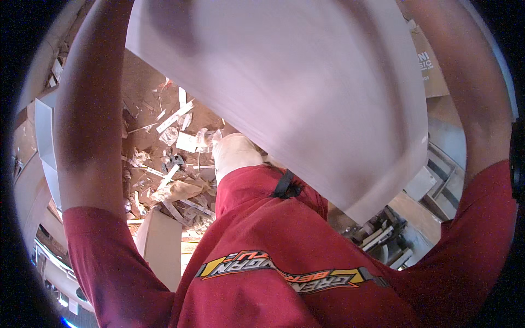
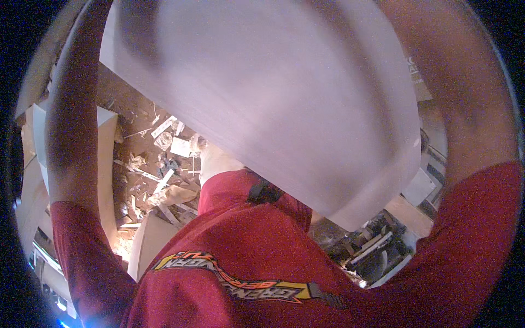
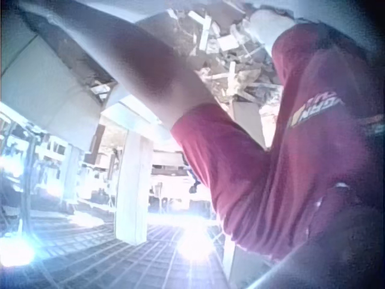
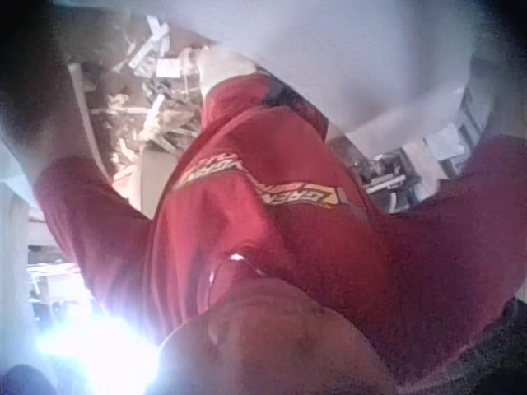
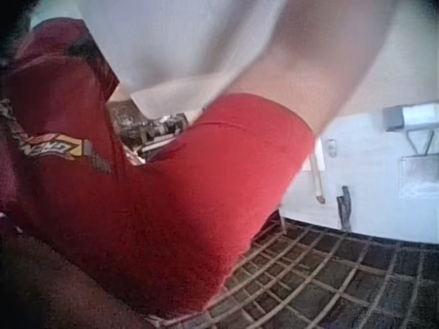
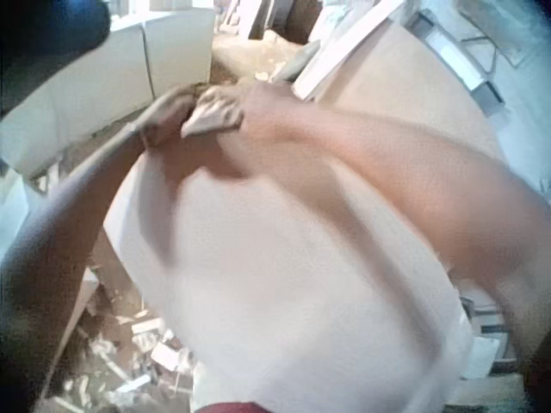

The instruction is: The person aligns a veneer sheet onto the side of a cabinet, presses it down by hand, and then uses a cloth wrapped around a block to smooth and secure the sheet. Finally, the person uses a handheld tool to trim the excess veneer from the edges.

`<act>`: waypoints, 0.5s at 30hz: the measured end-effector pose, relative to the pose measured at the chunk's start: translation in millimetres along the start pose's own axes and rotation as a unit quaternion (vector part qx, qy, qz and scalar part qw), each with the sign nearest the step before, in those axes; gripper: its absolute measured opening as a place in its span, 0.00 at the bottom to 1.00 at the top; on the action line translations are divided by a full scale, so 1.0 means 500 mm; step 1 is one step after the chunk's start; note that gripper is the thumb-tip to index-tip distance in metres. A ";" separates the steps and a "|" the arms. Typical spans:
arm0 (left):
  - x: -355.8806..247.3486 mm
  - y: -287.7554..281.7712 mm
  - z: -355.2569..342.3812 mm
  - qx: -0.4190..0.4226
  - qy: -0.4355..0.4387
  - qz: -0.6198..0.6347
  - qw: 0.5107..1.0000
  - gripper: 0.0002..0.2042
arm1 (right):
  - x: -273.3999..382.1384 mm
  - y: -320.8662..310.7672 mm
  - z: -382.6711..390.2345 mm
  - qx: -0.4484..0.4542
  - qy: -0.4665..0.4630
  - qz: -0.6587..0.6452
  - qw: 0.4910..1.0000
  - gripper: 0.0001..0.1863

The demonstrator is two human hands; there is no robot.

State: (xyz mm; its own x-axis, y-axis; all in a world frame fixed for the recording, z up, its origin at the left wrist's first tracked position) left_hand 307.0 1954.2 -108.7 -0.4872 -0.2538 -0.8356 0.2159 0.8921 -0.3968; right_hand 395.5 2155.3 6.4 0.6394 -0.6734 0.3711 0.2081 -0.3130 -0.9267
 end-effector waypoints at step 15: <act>-0.167 0.138 -0.057 0.044 -0.169 -0.377 0.910 0.23 | 0.020 -0.143 1.319 0.058 0.436 0.063 0.896 0.46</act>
State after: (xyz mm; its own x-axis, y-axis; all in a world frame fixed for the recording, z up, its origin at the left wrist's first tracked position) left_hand 338.5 2047.5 -55.5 -0.2396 -0.8947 -0.3770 0.0017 0.3879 -0.9217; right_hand 875.4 2612.4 36.7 -0.1482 -0.9814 0.1221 0.2834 -0.1604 -0.9455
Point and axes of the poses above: each hand's wrist, its own z-axis away from the middle knuckle, its own y-axis out of the palm, x = y × z, the point moved 5 cm from there along -z, towards the middle knuckle, and after that the axes turned 11 degrees about -z, right-handed, at the moved point
